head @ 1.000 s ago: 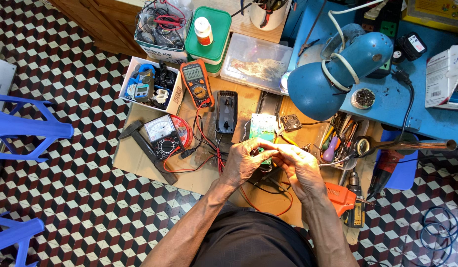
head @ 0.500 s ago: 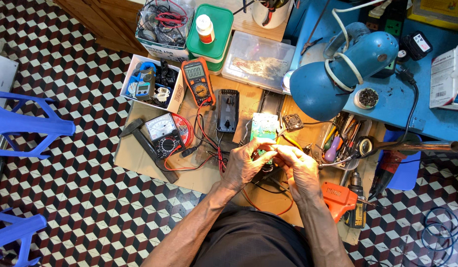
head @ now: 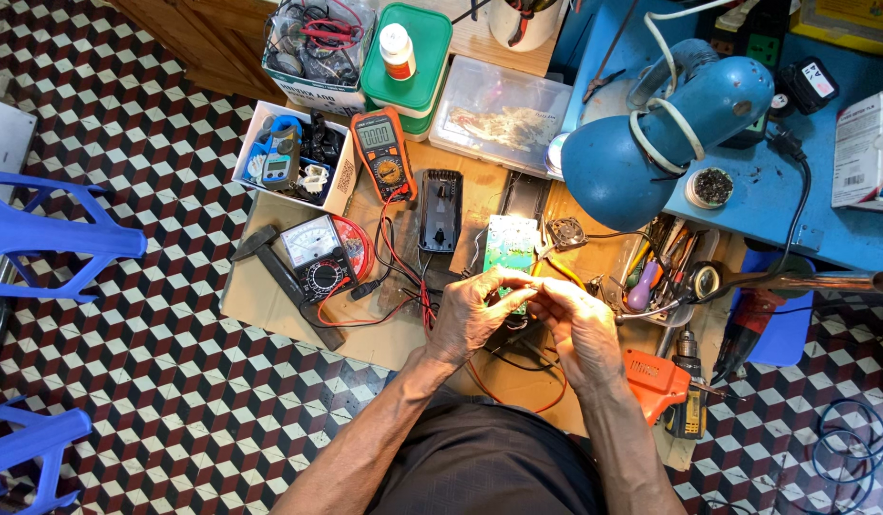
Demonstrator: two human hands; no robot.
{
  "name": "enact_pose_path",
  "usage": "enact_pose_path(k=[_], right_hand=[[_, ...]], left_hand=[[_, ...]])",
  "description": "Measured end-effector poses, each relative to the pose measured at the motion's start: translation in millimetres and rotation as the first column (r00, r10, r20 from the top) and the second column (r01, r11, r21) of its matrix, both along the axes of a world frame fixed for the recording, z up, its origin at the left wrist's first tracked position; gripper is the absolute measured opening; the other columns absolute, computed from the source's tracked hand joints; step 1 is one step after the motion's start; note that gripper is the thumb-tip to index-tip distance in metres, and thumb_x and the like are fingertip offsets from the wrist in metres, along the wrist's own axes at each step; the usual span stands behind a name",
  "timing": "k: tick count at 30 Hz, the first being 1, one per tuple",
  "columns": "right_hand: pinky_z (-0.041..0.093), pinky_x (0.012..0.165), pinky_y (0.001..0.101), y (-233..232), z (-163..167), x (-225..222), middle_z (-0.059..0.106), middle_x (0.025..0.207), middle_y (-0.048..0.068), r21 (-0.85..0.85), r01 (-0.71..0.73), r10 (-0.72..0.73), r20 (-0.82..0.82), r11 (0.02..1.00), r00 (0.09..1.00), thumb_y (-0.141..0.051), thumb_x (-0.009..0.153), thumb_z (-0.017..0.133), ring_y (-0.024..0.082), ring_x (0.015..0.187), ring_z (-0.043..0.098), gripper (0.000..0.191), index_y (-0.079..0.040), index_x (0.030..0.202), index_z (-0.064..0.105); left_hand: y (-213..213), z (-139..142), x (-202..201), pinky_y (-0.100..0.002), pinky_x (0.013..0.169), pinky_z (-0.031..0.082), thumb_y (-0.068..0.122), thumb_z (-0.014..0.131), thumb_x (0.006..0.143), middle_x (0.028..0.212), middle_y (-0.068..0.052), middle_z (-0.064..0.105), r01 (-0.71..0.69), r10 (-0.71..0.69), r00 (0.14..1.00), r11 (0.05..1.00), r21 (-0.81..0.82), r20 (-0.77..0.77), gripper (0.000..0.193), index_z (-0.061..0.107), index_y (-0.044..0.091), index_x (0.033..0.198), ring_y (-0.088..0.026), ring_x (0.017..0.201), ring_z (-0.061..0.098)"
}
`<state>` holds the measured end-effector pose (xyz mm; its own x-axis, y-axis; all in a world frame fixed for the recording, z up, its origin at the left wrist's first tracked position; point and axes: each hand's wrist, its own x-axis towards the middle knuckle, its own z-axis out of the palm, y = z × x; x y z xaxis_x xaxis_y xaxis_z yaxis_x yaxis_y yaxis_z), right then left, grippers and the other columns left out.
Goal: The person works on a green circuit board at a cluttered workbench. They connect and disconnect multimeter probes to test points, use a heat gun on the board, and handle wires and components with pliers. The person repeatedly inspects the board and adjusts connections throughout the clip.
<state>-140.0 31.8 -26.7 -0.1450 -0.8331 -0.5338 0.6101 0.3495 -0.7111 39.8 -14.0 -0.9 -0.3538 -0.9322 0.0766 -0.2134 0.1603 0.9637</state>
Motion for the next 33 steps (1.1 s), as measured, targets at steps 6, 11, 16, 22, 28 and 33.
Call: enact_pose_path(k=[6, 11, 16, 22, 28, 33], right_hand=[[0.055, 0.090, 0.0359, 0, -7, 5, 0.072, 0.106, 0.011, 0.024, -0.008, 0.007, 0.027, 1.000, 1.000, -0.013, 0.094, 0.066, 0.018, 0.095, 0.068, 0.025, 0.003, 0.112, 0.069], [0.054, 0.092, 0.0357, 3, -6, 8, 0.071, 0.102, 0.010, 0.047, -0.004, -0.002, 0.137, 0.999, 0.991, -0.014, 0.096, 0.068, 0.018, 0.094, 0.066, 0.022, 0.002, 0.111, 0.069], [0.055, 0.094, 0.0349, 5, -9, 9, 0.071, 0.102, 0.009, 0.122, 0.039, -0.066, 0.232, 0.992, 0.970, -0.015, 0.093, 0.069, 0.018, 0.097, 0.067, 0.022, 0.000, 0.109, 0.067], [0.054, 0.094, 0.0349, 5, -12, 10, 0.069, 0.103, 0.009, 0.104, 0.041, -0.070, 0.293, 0.994, 0.954, -0.014, 0.093, 0.070, 0.018, 0.099, 0.066, 0.023, 0.000, 0.111, 0.067], [0.054, 0.095, 0.0338, 6, -8, 14, 0.070, 0.104, 0.009, 0.131, 0.043, -0.076, 0.264, 0.990, 0.961, -0.013, 0.092, 0.070, 0.018, 0.100, 0.066, 0.024, 0.001, 0.111, 0.067], [0.055, 0.095, 0.0351, 6, -7, 13, 0.070, 0.103, 0.009, 0.088, 0.027, -0.051, 0.283, 0.996, 0.958, -0.012, 0.091, 0.072, 0.019, 0.099, 0.066, 0.024, 0.002, 0.110, 0.067]], left_hand=[[-3, 4, 5, -0.025, 0.066, 0.059, 0.023, 0.077, 0.091, 0.096, -0.003, 0.079, -0.018, 0.016, 0.999, 0.998, 0.068, 0.031, 0.024, 0.074, 0.012, 0.113, -0.010, 0.077, 0.074], [2, 8, 8, -0.027, 0.067, 0.057, 0.018, 0.078, 0.091, 0.095, -0.003, 0.075, -0.009, 0.007, 0.998, 1.000, 0.028, 0.066, 0.019, 0.073, 0.010, 0.107, -0.014, 0.073, 0.071], [2, 6, 11, -0.029, 0.078, 0.060, 0.012, 0.075, 0.091, 0.102, -0.004, 0.073, 0.018, -0.021, 1.000, 0.990, -0.140, -0.023, 0.017, 0.072, 0.010, 0.107, -0.018, 0.091, 0.075], [0, 7, 14, -0.030, 0.080, 0.060, 0.010, 0.075, 0.091, 0.102, -0.005, 0.073, 0.042, -0.042, 0.999, 0.984, -0.175, 0.004, 0.016, 0.071, 0.010, 0.106, -0.020, 0.092, 0.075], [0, 8, 18, -0.030, 0.080, 0.060, 0.009, 0.075, 0.091, 0.103, -0.005, 0.074, 0.053, -0.053, 0.999, 0.984, -0.169, 0.006, 0.016, 0.072, 0.010, 0.107, -0.020, 0.093, 0.076], [1, 7, 18, -0.030, 0.080, 0.061, 0.009, 0.075, 0.091, 0.102, -0.006, 0.075, 0.060, -0.062, 0.998, 0.983, -0.173, -0.003, 0.018, 0.072, 0.009, 0.108, -0.020, 0.093, 0.076]])
